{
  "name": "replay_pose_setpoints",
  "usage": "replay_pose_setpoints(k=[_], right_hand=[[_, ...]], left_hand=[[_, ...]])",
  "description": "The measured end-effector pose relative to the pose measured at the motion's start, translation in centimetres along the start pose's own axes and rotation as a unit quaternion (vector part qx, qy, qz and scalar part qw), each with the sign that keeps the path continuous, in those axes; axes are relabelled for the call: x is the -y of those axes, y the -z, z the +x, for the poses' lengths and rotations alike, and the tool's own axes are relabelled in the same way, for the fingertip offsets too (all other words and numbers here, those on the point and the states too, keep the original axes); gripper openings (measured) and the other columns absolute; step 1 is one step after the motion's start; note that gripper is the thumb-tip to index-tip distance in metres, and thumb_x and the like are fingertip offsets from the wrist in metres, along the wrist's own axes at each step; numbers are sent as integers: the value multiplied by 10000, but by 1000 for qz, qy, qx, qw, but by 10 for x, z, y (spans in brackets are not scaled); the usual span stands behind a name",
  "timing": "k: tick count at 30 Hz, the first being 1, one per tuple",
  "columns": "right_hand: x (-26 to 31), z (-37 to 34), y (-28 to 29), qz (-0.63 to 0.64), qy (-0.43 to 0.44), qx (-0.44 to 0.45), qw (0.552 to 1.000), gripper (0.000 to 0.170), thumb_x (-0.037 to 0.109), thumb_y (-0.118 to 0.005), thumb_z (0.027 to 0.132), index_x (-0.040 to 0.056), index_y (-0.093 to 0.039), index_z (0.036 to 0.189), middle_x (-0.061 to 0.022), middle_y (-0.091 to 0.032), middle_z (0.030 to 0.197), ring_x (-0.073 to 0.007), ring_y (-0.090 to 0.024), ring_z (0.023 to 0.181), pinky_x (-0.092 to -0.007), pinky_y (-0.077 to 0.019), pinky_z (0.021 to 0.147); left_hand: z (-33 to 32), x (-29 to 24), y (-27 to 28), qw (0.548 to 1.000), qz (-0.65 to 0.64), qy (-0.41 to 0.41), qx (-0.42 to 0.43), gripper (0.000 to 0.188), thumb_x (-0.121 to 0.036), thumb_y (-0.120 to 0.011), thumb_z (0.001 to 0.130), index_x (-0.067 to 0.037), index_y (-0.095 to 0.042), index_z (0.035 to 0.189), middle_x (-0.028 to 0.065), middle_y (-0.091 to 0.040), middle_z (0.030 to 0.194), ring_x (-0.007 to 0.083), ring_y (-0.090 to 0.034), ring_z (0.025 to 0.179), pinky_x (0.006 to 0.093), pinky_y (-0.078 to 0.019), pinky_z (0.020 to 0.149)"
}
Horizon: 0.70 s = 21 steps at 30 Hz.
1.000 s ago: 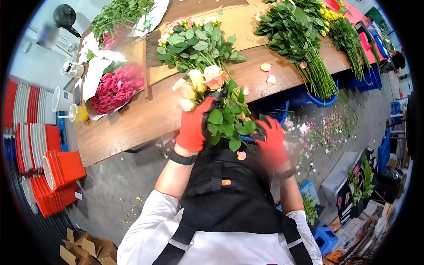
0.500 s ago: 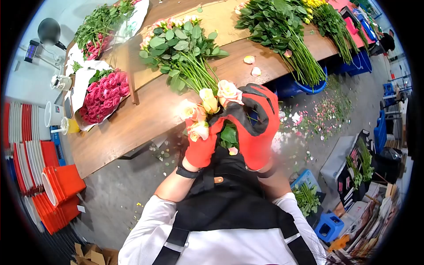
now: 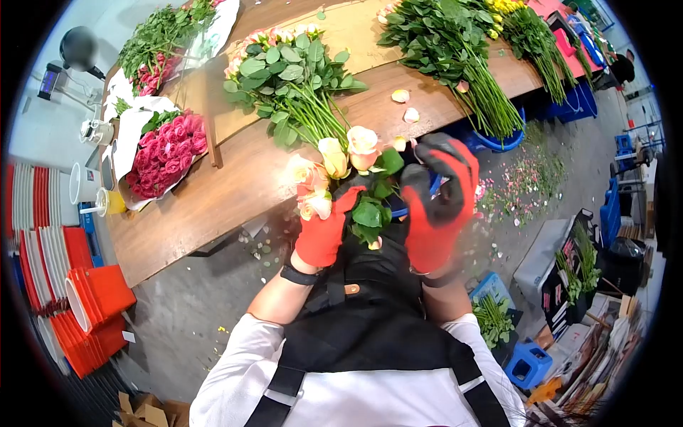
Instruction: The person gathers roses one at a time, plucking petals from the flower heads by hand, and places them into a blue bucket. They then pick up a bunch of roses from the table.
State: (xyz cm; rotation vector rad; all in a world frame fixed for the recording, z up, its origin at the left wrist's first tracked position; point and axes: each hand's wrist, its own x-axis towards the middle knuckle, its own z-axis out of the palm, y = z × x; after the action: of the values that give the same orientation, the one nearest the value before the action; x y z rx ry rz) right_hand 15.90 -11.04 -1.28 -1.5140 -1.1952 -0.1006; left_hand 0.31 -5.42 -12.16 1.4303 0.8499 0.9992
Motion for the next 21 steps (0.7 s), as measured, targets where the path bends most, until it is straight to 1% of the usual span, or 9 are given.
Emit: replay_pose_setpoints(k=[5,7,9,11,14,15,18,20,21], right_hand=[[4,-2,-16,-30,48,51,997,359,110,-825,688,76,-643,996,-79,-635,1075,-339,-582,1010,-440,-436,898],[2,-6,-20,10,28,47,998,330,58,-789,709,62,-642,1004,-90,-639,1048,-310,-601,996,-403,-454,897],[2,-13,-22,162,-96,33,982,308,9,-748,731,50,-638,1017,-89,-640,1055,-259,-601,1015,-360,-461,905],[-8,-20,-24,344,-205,23,916,329,-90,-658,761,14,-619,1071,-90,-626,1116,-168,-582,1061,-291,-459,926],[-11,-9,-18,405,-324,-1,855,335,-92,-606,804,-17,-600,1131,-98,-606,1181,-153,-577,1080,-288,-448,952],[-1,-6,-24,329,-262,-42,906,243,66,-562,923,-33,-629,1135,-87,-642,1085,-137,-588,992,-277,-454,906],[-12,7,-1,282,-231,73,928,358,-32,-571,865,-26,-593,1222,-75,-616,1181,-154,-566,1122,-285,-426,983],[-11,22,5,314,-267,147,899,380,-30,-607,833,-24,-610,1213,-49,-647,1090,-115,-599,983,-255,-468,869],[-14,28,13,339,-302,204,867,382,-28,-613,826,-26,-613,1207,-46,-655,1057,-104,-604,937,-245,-475,831]], left_hand=[[3,-21,-19,994,-80,-44,-57,752,-20,-796,767,-13,-332,1358,130,-561,1260,231,-565,1163,365,-452,987],[3,-23,-17,995,-88,-18,-47,676,-32,-786,784,-6,-394,1334,124,-560,1266,224,-562,1166,359,-452,987],[2,-22,-15,995,-89,-3,-36,583,-39,-771,801,-1,-462,1294,119,-565,1261,224,-565,1156,356,-455,980],[3,-19,-13,996,-83,-3,-23,476,-43,-753,819,1,-537,1241,114,-577,1246,231,-575,1132,354,-460,965],[5,-12,-4,996,77,-43,-25,342,-60,-749,822,-14,-634,1141,110,-599,1201,254,-592,1079,364,-468,934],[6,-13,-2,999,36,-28,-20,338,-68,-753,813,-25,-646,1131,115,-606,1176,267,-592,1067,376,-468,926],[7,-24,0,998,-61,8,-7,332,-81,-757,798,-39,-665,1115,125,-616,1136,279,-594,1052,403,-472,910],[3,-22,9,977,153,-132,67,309,-58,-637,894,-25,-601,1199,113,-616,1183,249,-602,1071,379,-487,914],[0,-6,13,976,139,-141,90,332,-67,-576,949,-5,-538,1273,109,-596,1232,224,-593,1098,356,-490,931]])
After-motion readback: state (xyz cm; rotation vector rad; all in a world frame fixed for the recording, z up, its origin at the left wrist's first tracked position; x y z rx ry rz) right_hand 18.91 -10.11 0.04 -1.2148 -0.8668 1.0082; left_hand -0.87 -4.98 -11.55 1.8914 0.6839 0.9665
